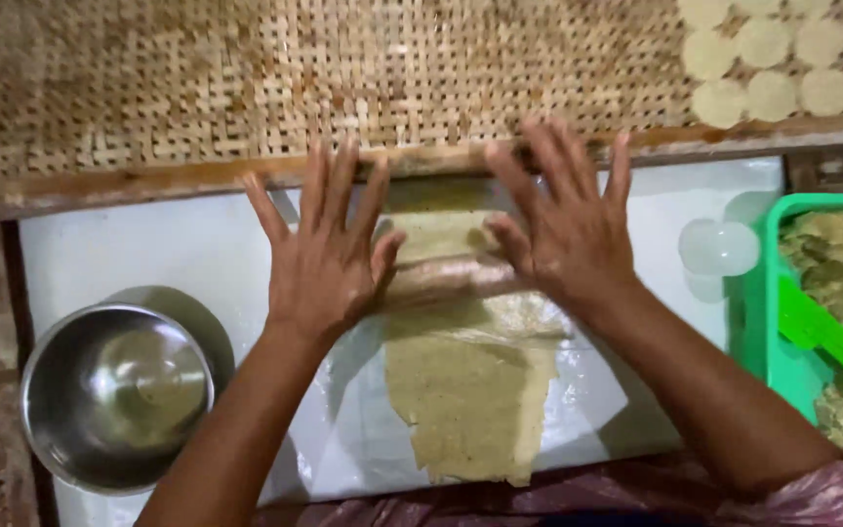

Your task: Rolling out a sheet of dough and cutting it into circular shapes using a small plastic mold.

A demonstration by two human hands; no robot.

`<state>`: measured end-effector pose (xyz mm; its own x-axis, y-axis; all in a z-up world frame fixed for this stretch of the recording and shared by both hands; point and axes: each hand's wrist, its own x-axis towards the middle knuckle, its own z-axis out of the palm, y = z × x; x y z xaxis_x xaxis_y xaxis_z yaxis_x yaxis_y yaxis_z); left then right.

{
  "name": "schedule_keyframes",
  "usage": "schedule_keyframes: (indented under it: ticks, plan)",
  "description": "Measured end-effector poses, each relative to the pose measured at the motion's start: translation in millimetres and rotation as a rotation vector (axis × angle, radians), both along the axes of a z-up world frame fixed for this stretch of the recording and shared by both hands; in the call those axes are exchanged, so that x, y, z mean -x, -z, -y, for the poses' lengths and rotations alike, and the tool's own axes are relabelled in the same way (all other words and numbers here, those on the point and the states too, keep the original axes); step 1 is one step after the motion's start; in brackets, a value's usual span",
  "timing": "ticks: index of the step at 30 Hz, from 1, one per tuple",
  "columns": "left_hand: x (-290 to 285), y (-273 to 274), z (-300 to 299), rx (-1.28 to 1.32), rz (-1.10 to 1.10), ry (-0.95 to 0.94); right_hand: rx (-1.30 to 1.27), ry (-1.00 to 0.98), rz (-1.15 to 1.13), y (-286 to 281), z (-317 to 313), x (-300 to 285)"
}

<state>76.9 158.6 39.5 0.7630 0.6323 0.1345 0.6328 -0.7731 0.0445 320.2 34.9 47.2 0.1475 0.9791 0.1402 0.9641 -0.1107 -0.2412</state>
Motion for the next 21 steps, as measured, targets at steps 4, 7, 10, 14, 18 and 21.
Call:
schedule_keyframes:
  ticks: [4, 7, 10, 14, 18, 21]
  plan:
    - [-8, -4, -17, -0.002, 0.029, -0.014, -0.099, -0.01, 0.023, 4, -17, -10]
    - [-14, -5, -26, -0.086, 0.051, -0.043, 0.009, 0.07, 0.005, 8, -27, -14]
    - [-21, -13, -32, -0.173, 0.202, 0.0, -0.197, 0.025, 0.031, 12, -38, -20]
    - [-26, -1, -35, -0.431, 0.32, -0.038, -0.235, 0.044, 0.151, 26, -41, -28]
    - [-5, 14, 8, -0.373, 0.202, -0.114, -0.333, -0.002, 0.201, 17, 9, 4]
    - [15, 34, 46, -0.189, 0.176, -0.087, -0.349, 0.013, 0.219, 38, 46, 19]
